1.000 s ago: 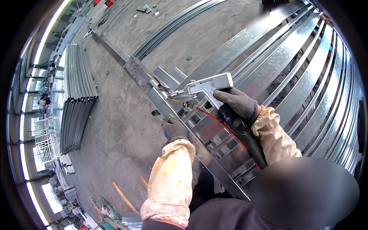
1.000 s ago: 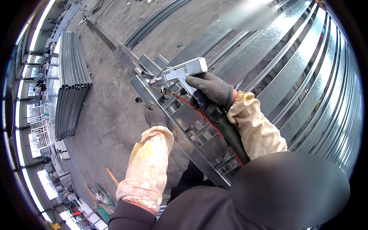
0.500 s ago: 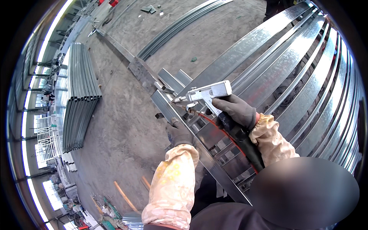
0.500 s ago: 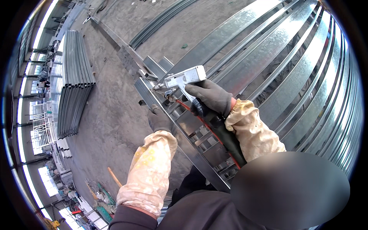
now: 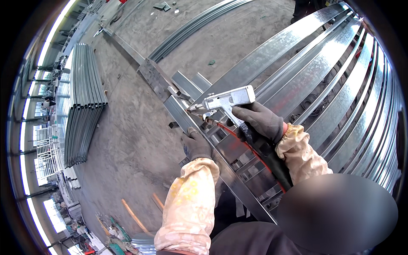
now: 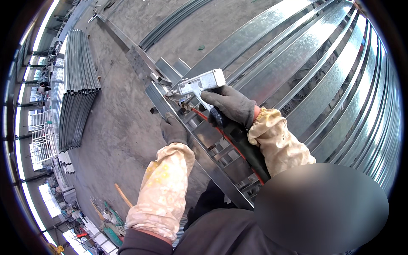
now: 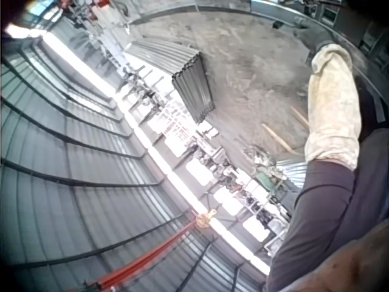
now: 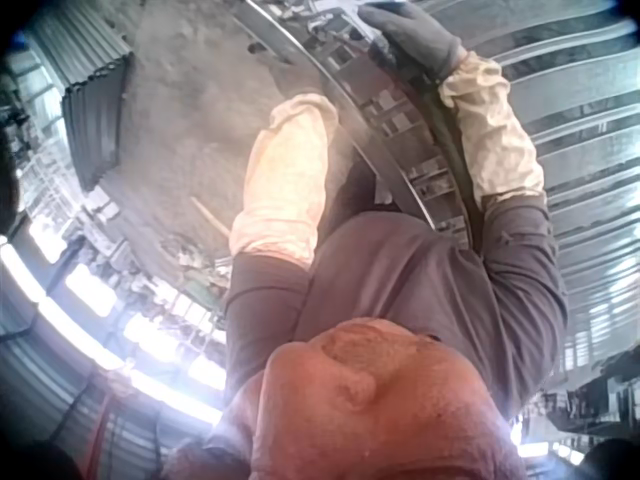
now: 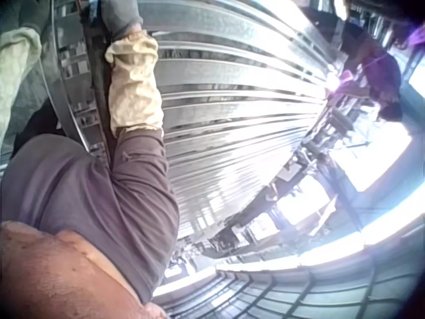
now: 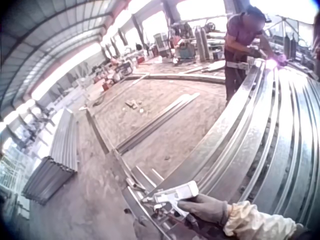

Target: The person uses a handheld welding tool to join metal bars on a large rectangular frame. They systematically weld along the seams of the frame, moving the tool from one section to the next while sparks fly from the contact point.

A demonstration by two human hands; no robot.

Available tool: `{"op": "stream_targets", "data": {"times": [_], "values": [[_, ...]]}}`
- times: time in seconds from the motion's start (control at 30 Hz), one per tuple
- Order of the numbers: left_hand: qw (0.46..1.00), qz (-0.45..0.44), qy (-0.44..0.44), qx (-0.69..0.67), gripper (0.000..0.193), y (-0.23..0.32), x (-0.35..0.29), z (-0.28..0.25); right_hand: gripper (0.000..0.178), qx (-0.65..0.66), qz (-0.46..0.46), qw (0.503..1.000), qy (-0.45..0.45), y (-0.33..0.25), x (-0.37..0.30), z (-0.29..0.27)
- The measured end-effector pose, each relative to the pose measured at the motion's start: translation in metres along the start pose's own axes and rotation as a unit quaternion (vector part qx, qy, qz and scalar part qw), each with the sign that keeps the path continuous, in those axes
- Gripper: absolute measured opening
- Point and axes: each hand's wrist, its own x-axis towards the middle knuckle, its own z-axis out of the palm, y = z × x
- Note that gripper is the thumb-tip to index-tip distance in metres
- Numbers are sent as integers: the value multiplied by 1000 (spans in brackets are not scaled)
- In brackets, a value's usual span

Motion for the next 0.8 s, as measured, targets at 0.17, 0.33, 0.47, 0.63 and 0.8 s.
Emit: {"op": "stream_targets", "data": {"times": [0.17, 0.33, 0.47, 0.63, 0.8], "values": [[1000, 0, 7, -1, 57, -1, 0, 0, 46, -2, -5, 1000, -6, 1, 2, 3], [1000, 6, 15, 5, 56, 3, -1, -1, 49, -20, -9, 1000, -4, -6, -2, 11], [1000, 3, 14, 7, 56, 3, -1, -5, 51, -33, -3, 999, -15, -5, 0, 10], [999, 16, 20, 19, 55, -1, 2, -2, 51, -28, -6, 1000, -11, -2, 1, 10], [1000, 10, 25, 9, 56, -1, 2, -1, 54, -27, -2, 1000, -12, -1, 2, 7]]}}
